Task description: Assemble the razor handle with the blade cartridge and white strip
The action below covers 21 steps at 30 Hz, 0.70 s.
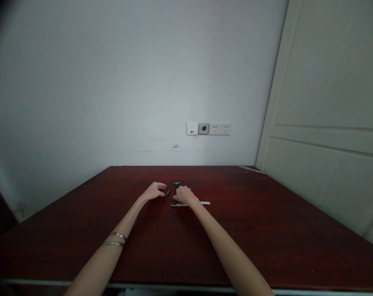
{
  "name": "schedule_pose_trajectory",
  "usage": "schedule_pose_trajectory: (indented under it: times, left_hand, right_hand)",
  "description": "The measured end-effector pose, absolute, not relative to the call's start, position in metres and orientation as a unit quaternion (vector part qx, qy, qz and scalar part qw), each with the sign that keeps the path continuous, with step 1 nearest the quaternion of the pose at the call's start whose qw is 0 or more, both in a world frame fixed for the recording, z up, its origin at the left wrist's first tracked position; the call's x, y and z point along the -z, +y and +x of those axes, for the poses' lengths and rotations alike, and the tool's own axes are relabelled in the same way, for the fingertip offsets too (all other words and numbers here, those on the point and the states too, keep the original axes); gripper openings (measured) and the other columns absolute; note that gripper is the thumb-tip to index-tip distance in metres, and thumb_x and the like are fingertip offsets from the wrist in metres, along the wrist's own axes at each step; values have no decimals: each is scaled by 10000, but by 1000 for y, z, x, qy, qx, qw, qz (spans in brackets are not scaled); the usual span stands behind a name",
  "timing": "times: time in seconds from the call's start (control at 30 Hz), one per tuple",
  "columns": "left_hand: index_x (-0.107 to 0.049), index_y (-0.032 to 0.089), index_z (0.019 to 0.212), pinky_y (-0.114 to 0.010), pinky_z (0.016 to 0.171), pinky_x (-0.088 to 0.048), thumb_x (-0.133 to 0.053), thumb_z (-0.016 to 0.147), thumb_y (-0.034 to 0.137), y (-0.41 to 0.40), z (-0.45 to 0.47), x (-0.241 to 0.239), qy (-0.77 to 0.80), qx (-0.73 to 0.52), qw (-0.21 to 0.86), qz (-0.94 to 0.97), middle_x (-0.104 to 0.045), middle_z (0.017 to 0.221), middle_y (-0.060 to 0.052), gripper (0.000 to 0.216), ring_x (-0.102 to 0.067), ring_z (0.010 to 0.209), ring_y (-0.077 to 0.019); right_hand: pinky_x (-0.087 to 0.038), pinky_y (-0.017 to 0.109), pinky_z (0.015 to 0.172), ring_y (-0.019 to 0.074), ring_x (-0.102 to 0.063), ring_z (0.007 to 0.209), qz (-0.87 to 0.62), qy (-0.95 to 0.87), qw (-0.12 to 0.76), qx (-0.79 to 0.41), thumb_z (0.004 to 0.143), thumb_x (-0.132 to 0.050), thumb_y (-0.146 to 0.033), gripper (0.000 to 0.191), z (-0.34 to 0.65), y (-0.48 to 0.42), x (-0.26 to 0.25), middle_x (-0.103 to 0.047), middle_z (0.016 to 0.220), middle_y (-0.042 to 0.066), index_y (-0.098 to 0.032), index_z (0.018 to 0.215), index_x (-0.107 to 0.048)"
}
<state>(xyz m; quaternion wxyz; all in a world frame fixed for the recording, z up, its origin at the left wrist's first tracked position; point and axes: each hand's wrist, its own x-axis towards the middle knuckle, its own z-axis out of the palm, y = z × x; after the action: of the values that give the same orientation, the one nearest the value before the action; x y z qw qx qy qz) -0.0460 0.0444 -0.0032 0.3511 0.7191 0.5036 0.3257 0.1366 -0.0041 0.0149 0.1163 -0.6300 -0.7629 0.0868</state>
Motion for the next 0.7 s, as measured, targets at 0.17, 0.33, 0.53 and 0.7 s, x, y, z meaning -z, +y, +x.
schedule_pose_trajectory:
  times: [0.17, 0.33, 0.53, 0.7]
  left_hand:
    - [-634, 83, 1010, -339, 902, -440, -681, 451, 33, 42, -46, 3, 486, -298, 381, 728, -612, 1115, -167, 564, -575, 1043, -248]
    - [-626, 66, 1036, -327, 915, -427, -670, 479, 64, 42, -45, 6, 475, -291, 361, 748, -609, 1118, -173, 560, -577, 1037, -245]
    - [-635, 104, 1030, -315, 908, -431, -643, 538, 74, 44, -43, 16, 460, -316, 322, 765, -636, 1085, -132, 494, -595, 1008, -223]
    - [-633, 127, 1045, -303, 914, -426, -635, 570, 82, 45, -43, 20, 452, -331, 298, 773, -636, 1091, -113, 477, -595, 1010, -210]
  right_hand:
    - [-457, 277, 665, 287, -629, 885, -628, -764, 119, -90, 684, -564, -373, 418, 139, -3, -14, -658, 966, 202, -68, 956, -652]
    - [-454, 272, 660, 276, -631, 873, -630, -761, 121, -96, 675, -579, -346, 393, 137, -5, -15, -659, 957, 196, -76, 952, -651]
    - [-446, 265, 664, 259, -636, 853, -623, -764, 129, -104, 690, -598, -368, 348, 137, -7, -17, -673, 908, 174, -104, 908, -665]
    - [-431, 252, 646, 253, -642, 834, -618, -763, 165, -90, 781, -516, -410, 352, 143, -4, -20, -681, 831, 176, -104, 826, -683]
